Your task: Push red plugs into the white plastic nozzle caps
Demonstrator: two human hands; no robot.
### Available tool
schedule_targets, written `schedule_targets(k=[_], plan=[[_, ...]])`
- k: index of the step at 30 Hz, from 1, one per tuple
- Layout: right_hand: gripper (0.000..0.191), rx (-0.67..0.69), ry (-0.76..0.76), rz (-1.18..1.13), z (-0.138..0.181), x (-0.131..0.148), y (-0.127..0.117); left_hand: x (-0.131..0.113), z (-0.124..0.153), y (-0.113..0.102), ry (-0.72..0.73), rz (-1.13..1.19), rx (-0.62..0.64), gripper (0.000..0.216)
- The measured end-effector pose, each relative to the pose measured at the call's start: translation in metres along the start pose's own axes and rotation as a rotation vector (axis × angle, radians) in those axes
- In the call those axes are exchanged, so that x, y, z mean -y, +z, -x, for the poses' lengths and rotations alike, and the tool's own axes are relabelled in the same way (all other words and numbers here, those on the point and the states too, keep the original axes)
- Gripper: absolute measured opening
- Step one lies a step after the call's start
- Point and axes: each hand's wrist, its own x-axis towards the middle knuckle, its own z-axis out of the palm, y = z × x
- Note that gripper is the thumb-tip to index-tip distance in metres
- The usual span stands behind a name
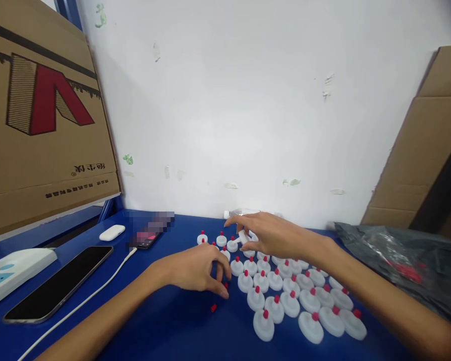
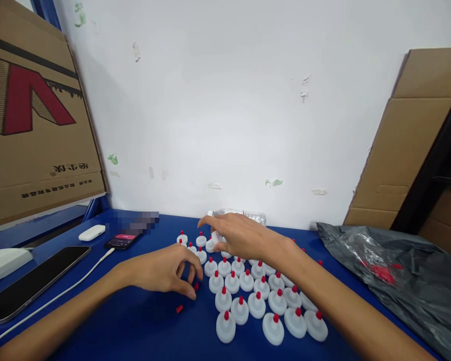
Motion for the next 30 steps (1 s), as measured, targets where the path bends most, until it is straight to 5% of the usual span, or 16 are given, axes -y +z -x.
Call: schedule_targets(k=[13, 23, 30], plan=[[0.053, -0.018, -0.033, 0.010, 0.001, -0.002, -0.001, 0.006, -0.004, -0.001, -0.028, 0.044, -0.114, 0.020], [0.048, -0.009, -0.027, 0.045, 0.002, -0.002, 0.000, 0.011, 0.015, -0.028, -0.177, -0.004, 0.128, 0.033], [0.047, 0.007, -0.016, 0.054, 0.000, -0.003, 0.001, 0.013, 0.004, -0.011, -0.002, 0.198, 0.252, 0.030]])
